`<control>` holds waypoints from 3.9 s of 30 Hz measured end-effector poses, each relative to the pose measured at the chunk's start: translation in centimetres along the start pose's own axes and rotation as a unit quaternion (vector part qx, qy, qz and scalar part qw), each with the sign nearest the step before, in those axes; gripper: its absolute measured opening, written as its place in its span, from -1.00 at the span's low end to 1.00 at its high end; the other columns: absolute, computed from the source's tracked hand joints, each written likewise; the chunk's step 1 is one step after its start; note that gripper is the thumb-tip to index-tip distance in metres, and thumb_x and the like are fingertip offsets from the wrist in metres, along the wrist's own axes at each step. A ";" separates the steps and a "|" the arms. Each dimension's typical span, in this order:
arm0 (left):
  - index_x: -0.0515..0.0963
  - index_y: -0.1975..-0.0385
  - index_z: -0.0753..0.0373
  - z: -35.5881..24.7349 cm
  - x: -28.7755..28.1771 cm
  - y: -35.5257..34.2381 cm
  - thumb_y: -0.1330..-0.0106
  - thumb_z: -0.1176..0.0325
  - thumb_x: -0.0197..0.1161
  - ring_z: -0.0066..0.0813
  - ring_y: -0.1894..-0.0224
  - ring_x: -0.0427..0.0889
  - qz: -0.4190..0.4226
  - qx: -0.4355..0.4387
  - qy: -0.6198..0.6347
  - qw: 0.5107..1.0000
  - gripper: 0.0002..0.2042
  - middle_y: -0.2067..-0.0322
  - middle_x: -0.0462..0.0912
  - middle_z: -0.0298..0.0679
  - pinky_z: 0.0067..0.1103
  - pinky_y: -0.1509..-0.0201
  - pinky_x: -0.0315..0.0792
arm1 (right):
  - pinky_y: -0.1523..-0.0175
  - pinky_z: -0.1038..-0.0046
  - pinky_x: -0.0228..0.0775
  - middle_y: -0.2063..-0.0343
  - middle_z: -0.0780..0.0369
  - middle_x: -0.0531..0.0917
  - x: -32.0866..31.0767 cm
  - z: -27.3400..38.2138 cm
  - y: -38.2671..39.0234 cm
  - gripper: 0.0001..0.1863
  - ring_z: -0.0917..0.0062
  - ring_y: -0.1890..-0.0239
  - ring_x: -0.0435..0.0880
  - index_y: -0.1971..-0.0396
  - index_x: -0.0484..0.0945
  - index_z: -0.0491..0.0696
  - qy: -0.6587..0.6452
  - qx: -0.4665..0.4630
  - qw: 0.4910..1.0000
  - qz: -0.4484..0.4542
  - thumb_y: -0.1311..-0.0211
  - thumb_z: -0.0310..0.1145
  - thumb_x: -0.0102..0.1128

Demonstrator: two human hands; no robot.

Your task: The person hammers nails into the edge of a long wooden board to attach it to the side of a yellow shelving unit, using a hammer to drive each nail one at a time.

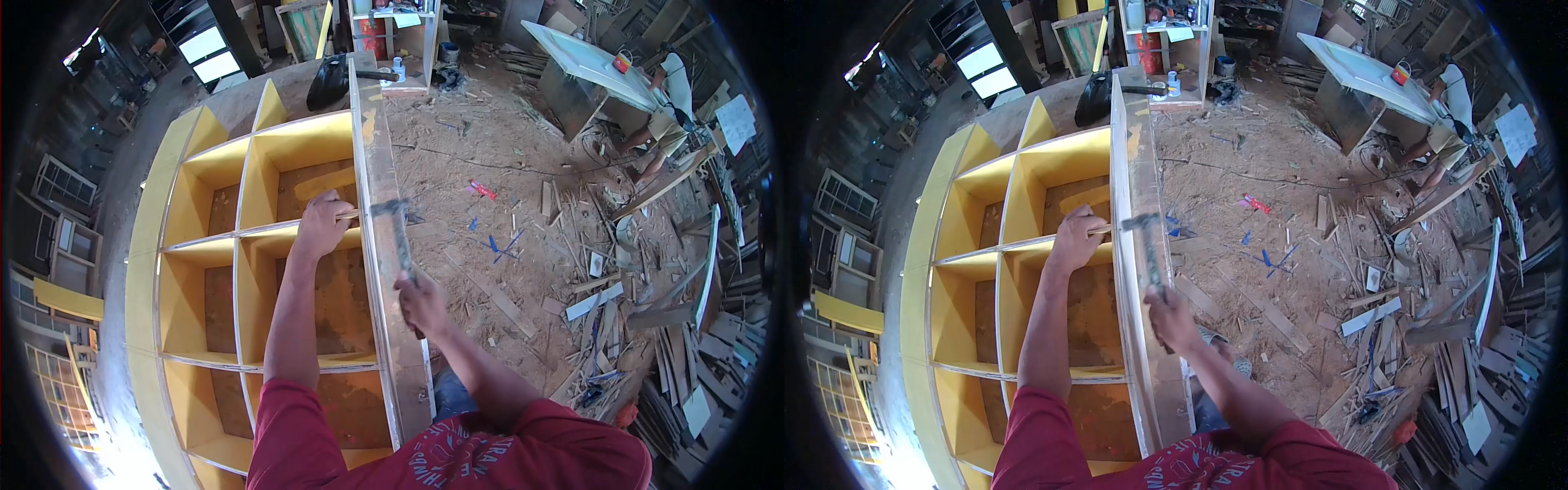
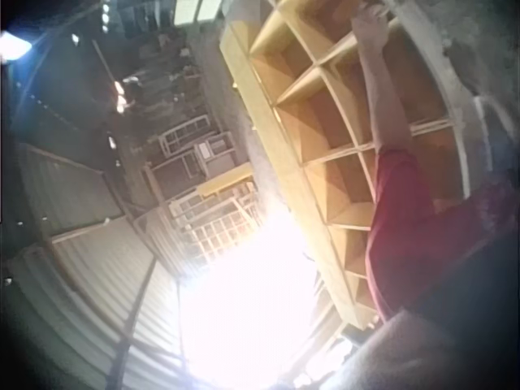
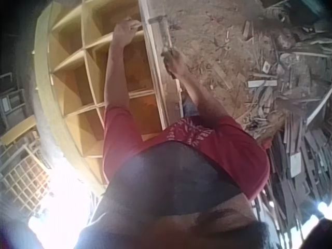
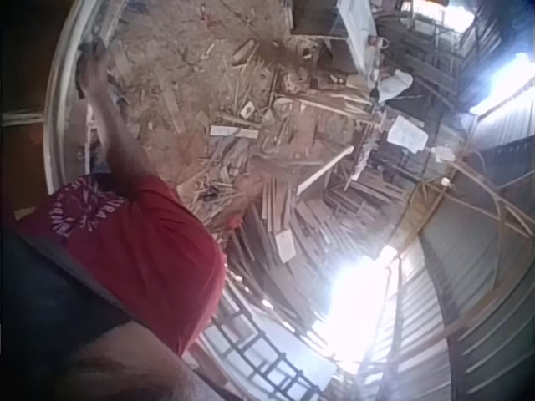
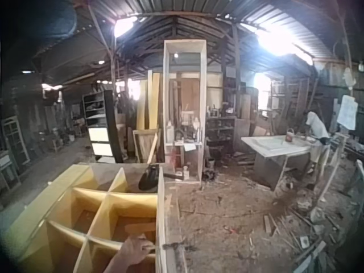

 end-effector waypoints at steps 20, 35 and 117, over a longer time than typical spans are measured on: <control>0.75 0.33 0.28 0.2 0.1 -0.5 -0.08 0.54 0.31 -0.09 0.24 0.60 0.011 0.006 0.010 1.000 -0.83 0.42 0.54 -0.11 -0.26 0.07 0.50 | 0.74 0.47 0.20 0.73 0.39 0.39 0.0 -2.6 -1.6 -0.55 0.65 0.83 0.32 0.37 0.34 -0.01 0.020 -0.012 0.999 -0.049 -0.69 0.03 -0.01; 0.77 0.31 0.23 -0.8 -1.2 -1.5 0.01 0.45 0.49 -0.16 0.28 0.57 0.022 -0.052 0.076 0.996 -0.78 0.44 0.52 -0.14 -0.31 0.16 0.46 | 0.47 0.46 0.32 0.61 0.41 0.44 -4.8 0.2 -2.5 -0.61 0.74 0.57 0.44 0.26 0.48 -0.08 0.158 0.015 0.986 0.047 -0.67 -0.04 0.07; 0.66 -0.08 0.26 -3.2 22.5 10.1 -0.24 0.29 0.54 0.07 -0.08 0.72 -0.528 -0.699 0.146 0.459 -0.58 0.00 0.77 -0.01 -0.21 -0.12 0.56 | 0.01 0.00 0.59 0.27 -0.01 0.78 1.5 16.9 -33.4 -0.65 -0.03 0.13 0.77 0.04 0.64 0.03 0.757 -0.128 0.210 0.605 -0.34 -0.06 0.35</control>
Point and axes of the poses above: each hand's wrist, its own y-axis away from the middle knuckle, its own x-axis out of the palm, z = x × y, the point moved 8 cm from there along -y, towards the middle knuckle
